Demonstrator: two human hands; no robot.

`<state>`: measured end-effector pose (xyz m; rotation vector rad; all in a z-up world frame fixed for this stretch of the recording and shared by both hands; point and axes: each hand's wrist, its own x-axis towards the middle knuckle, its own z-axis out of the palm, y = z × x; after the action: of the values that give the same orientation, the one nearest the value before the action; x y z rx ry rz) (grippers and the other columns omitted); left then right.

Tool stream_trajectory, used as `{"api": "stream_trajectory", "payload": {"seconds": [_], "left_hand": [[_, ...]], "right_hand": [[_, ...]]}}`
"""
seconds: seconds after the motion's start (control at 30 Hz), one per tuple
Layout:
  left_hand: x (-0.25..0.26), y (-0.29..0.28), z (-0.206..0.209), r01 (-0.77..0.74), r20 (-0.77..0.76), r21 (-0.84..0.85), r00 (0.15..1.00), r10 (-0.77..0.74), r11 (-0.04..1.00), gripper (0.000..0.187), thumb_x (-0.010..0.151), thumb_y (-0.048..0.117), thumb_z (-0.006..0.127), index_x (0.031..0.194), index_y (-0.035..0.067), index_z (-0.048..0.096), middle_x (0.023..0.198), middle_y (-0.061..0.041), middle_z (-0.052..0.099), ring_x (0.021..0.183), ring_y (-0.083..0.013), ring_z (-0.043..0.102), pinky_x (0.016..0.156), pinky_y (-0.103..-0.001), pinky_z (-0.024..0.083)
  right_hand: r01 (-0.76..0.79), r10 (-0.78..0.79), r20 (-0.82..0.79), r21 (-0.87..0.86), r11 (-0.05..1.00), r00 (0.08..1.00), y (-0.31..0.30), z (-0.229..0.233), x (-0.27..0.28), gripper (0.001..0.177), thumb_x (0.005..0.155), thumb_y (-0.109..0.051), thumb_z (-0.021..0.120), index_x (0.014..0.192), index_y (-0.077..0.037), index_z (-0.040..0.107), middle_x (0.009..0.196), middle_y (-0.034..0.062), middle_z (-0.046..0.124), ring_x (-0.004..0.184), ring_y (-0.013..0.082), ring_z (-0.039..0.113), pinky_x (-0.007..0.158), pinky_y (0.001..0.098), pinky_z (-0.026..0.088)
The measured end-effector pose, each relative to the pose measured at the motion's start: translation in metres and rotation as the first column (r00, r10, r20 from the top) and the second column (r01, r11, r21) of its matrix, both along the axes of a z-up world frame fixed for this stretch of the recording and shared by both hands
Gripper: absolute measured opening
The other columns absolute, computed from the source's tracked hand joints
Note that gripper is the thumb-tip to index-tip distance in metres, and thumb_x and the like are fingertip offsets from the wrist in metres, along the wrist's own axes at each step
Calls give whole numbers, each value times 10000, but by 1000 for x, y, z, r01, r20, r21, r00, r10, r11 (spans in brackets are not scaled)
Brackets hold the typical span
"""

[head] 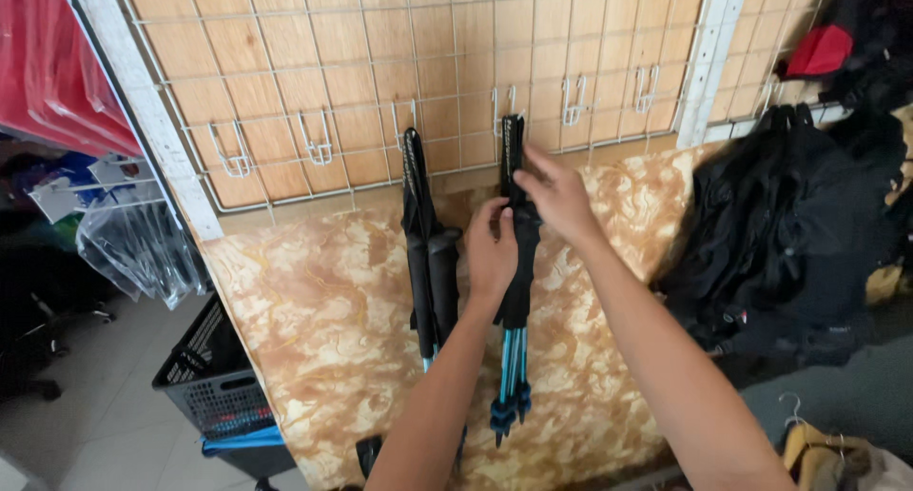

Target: The person assembles collapsible hiking poles by extending the sections, attaching the handles, and securing the straps. They then hang the completed poles on a wall-mounted rack.

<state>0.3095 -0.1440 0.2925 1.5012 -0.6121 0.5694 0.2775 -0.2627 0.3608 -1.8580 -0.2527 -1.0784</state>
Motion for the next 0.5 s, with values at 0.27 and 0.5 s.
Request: {"api": "stream_trajectory", "payload": {"seconds": [0.27, 0.5], "left_hand": [[-62, 32, -81, 41, 138, 131, 989, -59, 990, 496, 1049, -5, 595, 1541, 43, 626, 1439, -224, 629, 1328, -421, 653, 1047, -486, 599], [-141, 69, -163, 135, 23, 100, 990, -138, 986, 476, 995, -66, 652, 1454, 52, 694, 1303, -203, 741, 1208, -395, 738, 941, -465, 657]], "right_hand": [[114, -32, 358, -212, 971, 933, 24, -148, -43, 548, 1024, 4, 710, 1561, -50, 616, 1617, 265, 547, 1467, 491, 526, 1170, 573, 497], [21, -8, 224, -57, 998, 975, 72, -227, -125, 343, 980, -25, 768, 1321, -63, 785, 1455, 173, 712, 1349, 403, 674, 1125, 499, 545]]}}
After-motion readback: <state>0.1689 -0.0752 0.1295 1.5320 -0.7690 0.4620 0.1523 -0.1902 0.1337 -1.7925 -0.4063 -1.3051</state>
